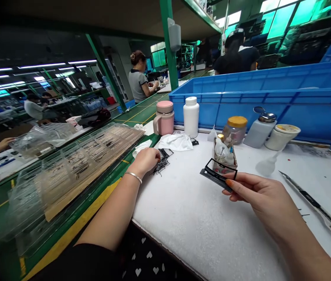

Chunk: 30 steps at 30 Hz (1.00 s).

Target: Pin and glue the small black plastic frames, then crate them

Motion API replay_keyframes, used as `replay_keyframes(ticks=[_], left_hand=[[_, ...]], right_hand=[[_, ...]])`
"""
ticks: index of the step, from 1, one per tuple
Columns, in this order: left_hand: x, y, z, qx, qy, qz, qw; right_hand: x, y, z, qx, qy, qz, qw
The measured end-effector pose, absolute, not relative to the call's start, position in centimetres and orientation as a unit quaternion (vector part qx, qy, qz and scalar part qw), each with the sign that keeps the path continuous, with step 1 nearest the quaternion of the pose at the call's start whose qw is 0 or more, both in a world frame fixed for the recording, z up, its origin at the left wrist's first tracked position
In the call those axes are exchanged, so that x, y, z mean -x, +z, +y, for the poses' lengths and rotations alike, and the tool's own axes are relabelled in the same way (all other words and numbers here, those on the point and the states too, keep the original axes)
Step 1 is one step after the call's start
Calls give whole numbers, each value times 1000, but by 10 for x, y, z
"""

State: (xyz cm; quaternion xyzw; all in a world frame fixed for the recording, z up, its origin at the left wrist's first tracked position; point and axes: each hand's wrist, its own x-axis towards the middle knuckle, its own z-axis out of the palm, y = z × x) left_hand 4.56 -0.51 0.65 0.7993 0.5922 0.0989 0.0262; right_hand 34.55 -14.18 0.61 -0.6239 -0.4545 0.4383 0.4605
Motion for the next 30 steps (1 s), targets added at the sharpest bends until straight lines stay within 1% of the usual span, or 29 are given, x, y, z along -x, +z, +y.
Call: replay_keyframes(ticks=[5,11,14,18,21,25,30], left_hand=[[-44,6,-8,-796,106,596,17],[-49,21,-21,-804,163,571,29],[-64,35,-31,-829,205,513,81],[-93,54,-49,-848,280,409,188],[-115,62,-60,-861,297,342,232],[-140,57,-65,-875,301,305,227],[-153,39,-65,-873,309,307,219]], right_hand=[[-343,7,-141,627,432,-442,474],[-348,-4,-139,599,440,-458,487],[-346,-3,-139,577,464,-460,490],[-342,3,-138,547,497,-449,502],[-342,6,-139,532,511,-441,511],[-343,6,-140,514,523,-422,533],[-344,6,-140,503,534,-397,552]])
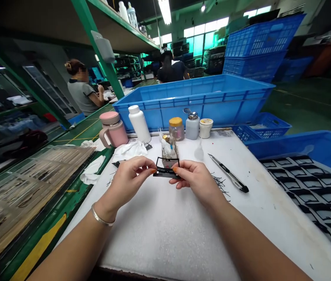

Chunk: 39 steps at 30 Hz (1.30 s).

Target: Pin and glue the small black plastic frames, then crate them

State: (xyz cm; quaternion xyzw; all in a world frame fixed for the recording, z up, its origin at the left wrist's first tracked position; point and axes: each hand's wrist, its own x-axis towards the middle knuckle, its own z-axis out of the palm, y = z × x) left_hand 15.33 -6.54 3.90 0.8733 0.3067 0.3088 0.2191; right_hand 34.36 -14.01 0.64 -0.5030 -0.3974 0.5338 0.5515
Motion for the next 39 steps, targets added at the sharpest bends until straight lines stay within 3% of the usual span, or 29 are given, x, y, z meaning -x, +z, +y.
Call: replay_keyframes(ticks=[6,18,39], left_hand=[[-157,25,-72,-867,313,290,256],[-162,22,-82,-901,332,254,116],[-162,23,-84,-906,310,271,100]], right_hand=[[-337,13,-143,474,577,-370,553],[-332,9,-144,476,566,-384,553],[-326,12,-146,476,542,-420,552]])
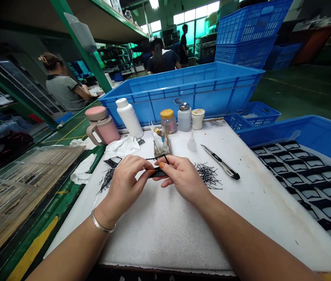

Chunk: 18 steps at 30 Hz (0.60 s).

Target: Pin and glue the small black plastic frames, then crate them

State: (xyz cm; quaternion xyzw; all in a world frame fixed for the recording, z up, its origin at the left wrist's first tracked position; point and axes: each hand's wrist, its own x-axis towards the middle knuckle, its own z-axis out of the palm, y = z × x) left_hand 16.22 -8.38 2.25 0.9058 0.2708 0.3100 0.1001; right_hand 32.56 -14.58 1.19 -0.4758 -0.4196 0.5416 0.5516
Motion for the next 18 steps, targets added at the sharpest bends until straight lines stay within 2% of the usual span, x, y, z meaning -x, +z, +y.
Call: replay_keyframes(ticks=[18], left_hand=[[-161,24,-83,-904,302,286,103]], right_hand=[[-324,11,-147,495,480,-479,543]])
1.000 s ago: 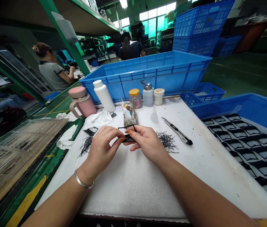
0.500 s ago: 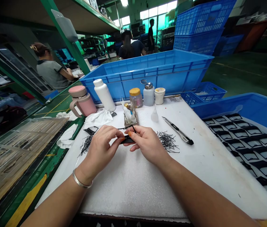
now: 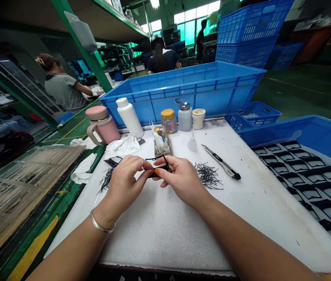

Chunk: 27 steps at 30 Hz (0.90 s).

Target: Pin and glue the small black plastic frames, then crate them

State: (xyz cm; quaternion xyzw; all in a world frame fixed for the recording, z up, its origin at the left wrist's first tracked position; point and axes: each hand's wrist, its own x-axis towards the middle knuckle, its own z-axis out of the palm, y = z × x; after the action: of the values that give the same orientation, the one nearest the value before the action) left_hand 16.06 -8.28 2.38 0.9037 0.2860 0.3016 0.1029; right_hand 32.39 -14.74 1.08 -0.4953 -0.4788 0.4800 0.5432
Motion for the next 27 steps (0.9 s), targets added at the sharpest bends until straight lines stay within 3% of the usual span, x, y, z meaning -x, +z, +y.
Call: replay_keyframes(ticks=[14,18,23,27], left_hand=[[-162,23,-85,-893,351,268,89],[-162,21,-78,-817,406,325,248],[-162,15,-68,-706,330,317,541],[-162,14,-66,-663,327,308,599]], right_hand=[[-322,11,-148,504,452,-455,579],[-323,14,-150,500,442,-444,598],[-323,12,-148,503,433,-451,597],[-323,10,-147,503,432,-457,593]])
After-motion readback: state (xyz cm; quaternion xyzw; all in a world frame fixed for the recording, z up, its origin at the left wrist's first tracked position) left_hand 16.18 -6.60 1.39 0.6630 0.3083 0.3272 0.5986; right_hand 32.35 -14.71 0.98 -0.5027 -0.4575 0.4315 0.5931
